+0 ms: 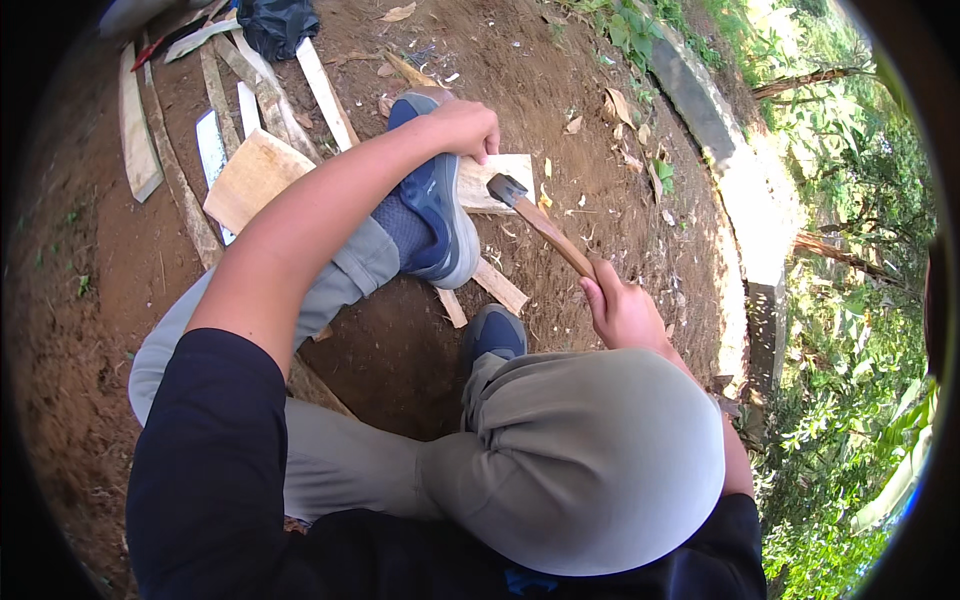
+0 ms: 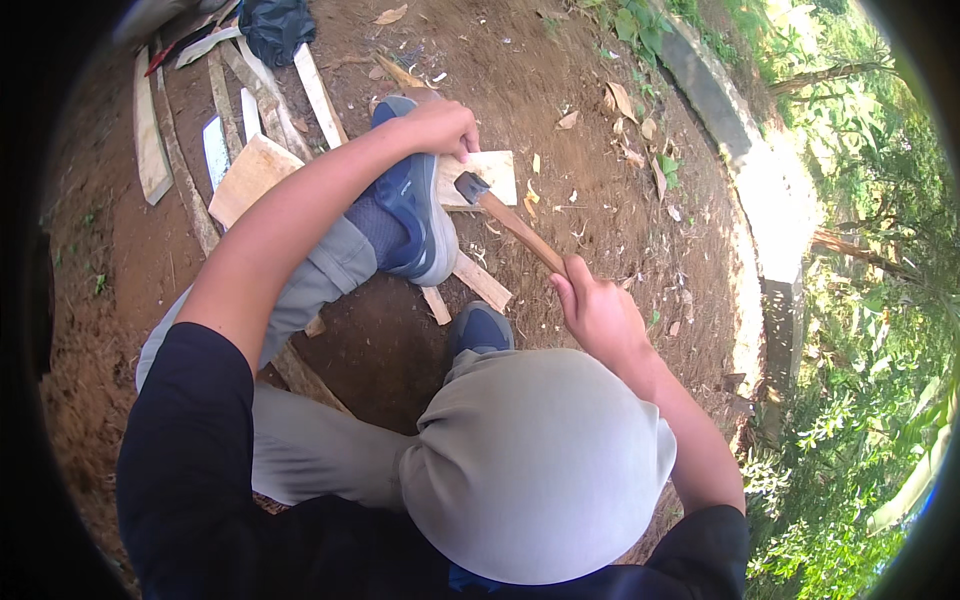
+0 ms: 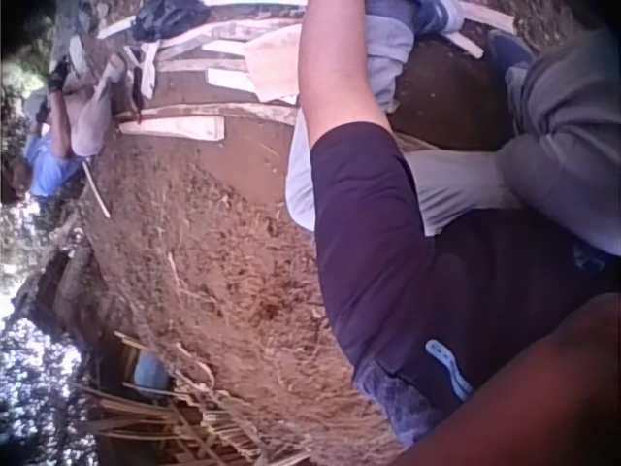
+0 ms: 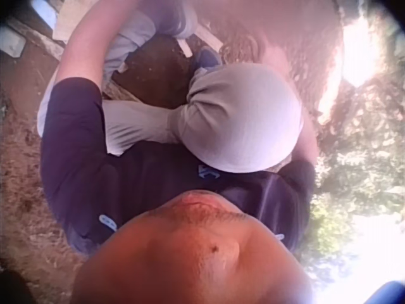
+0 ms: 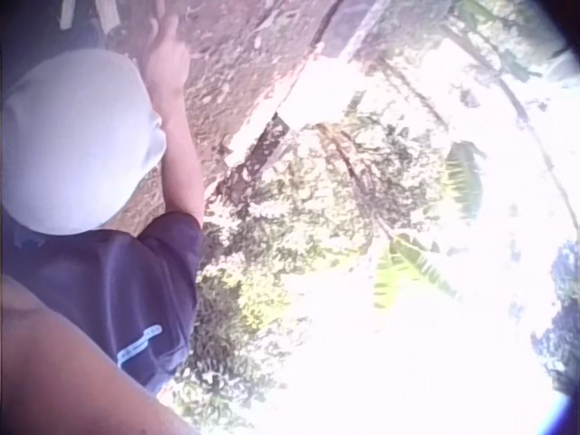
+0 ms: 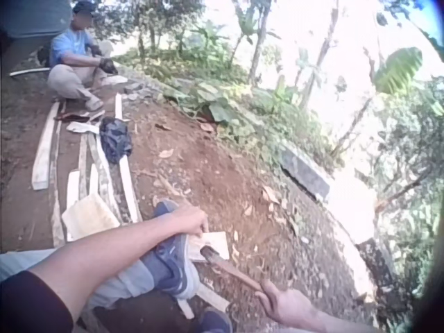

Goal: The person holds a wooden board on their lap while sitting on the ground and hammers small nails into it, then hammers a smaller piece of wood onto the board.

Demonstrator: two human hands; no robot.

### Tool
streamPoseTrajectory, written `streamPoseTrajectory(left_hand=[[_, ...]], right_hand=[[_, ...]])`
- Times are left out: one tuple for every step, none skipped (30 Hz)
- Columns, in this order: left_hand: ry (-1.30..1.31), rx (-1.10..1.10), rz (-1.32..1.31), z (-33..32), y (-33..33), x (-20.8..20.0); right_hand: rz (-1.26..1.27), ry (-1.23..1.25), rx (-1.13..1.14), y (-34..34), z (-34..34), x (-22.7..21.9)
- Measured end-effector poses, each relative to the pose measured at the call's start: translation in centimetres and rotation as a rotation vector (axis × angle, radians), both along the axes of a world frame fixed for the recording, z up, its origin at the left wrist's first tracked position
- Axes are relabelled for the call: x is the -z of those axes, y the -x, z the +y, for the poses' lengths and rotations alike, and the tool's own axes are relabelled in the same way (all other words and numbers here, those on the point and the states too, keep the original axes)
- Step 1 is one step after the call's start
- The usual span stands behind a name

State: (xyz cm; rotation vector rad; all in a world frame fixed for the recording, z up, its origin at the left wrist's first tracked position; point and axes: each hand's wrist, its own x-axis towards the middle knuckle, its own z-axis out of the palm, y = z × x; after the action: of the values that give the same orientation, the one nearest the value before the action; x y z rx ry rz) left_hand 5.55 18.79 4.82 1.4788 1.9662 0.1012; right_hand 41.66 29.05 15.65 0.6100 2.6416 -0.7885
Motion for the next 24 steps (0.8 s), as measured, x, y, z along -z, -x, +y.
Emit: streamPoseTrajectory(left_hand=[[0.008,0.003,-0.002,0.1,0.3,-0.3],[0.022,0.015,-0.016,-0.1,0.0,0.0],[0.028,0.000,-0.018,-0.4,-0.3,0.3],[0.023,-0.003,-0.013,-0.3,-0.1,0.3],[0.019,-0.007,-0.008,-0.3,-0.1,0.3],[0.000,-0.017,-0.017,-0.5,-0.2,0.3],[-0.004,-0.011,-0.010,-0.6,-0.1,0.4],[-0.007,-0.005,-0.003,-0.9,-0.1,0.4],[-0.008,-0.001,0.006,-1.1,0.0,0.4],[-0.004,0.005,0.022,-0.9,-0.3,-0.1],[0.002,0.010,0.040,-0.9,-0.6,-0.5],[0.010,0.015,0.058,-0.9,-1.0,-0.9],[0.000,0.002,0.057,-1.2,-1.2,-0.8],[-0.021,-0.002,0.061,-1.2,-1.1,-0.7],[-0.042,-0.005,0.064,-1.3,-1.0,-0.6],[-0.051,-0.010,0.074,-1.4,-1.0,-0.7],[-0.030,0.013,0.101,-0.9,-1.3,-1.1],[0.002,0.029,0.133,-0.8,-1.6,-1.6],[0.031,0.043,0.168,-0.8,-1.9,-2.0],[0.029,0.040,0.199,-1.1,-2.3,-2.1],[0.030,0.029,0.236,-1.8,-2.4,-2.1],[0.030,0.026,0.264,-2.1,-2.9,-1.9],[0.063,0.023,0.278,-2.1,-3.3,-2.4],[0.093,0.021,0.293,-1.9,-3.6,-3.0]], right_hand=[[0.069,0.027,0.022,0.2,-0.2,-0.5],[0.126,0.058,0.053,0.0,-0.9,-1.0],[0.183,0.089,0.085,-0.1,-1.5,-1.6],[0.173,0.082,0.091,-0.1,-1.8,-2.4],[0.111,0.055,0.062,0.0,-1.8,-2.2],[0.050,0.030,0.033,0.2,-1.5,-1.6],[-0.009,0.007,0.000,0.3,-1.2,-1.1],[-0.007,0.034,0.016,0.0,-1.0,-0.4],[-0.004,0.064,0.030,-0.4,-0.7,0.4],[-0.006,0.089,0.057,-0.7,-0.5,0.8],[0.033,0.179,0.141,-0.8,-0.5,1.0],[0.072,0.271,0.224,-0.6,-0.6,1.1],[0.114,0.364,0.310,-0.6,-0.9,1.3],[0.217,0.428,0.386,0.1,-0.7,2.3],[0.217,0.418,0.396,1.3,-0.3,2.9],[0.217,0.408,0.412,2.8,0.0,3.7],[0.210,0.410,0.465,4.2,0.5,4.7],[0.205,0.426,0.512,5.7,0.8,6.3],[0.210,0.425,0.510,7.1,1.1,7.8],[0.336,0.398,0.511,8.7,1.0,9.7],[0.329,0.397,0.547,10.0,1.0,10.8],[0.304,0.411,0.557,11.2,1.0,11.8],[0.278,0.429,0.570,12.1,0.9,12.7],[0.295,0.416,0.569,12.6,0.8,13.5]])
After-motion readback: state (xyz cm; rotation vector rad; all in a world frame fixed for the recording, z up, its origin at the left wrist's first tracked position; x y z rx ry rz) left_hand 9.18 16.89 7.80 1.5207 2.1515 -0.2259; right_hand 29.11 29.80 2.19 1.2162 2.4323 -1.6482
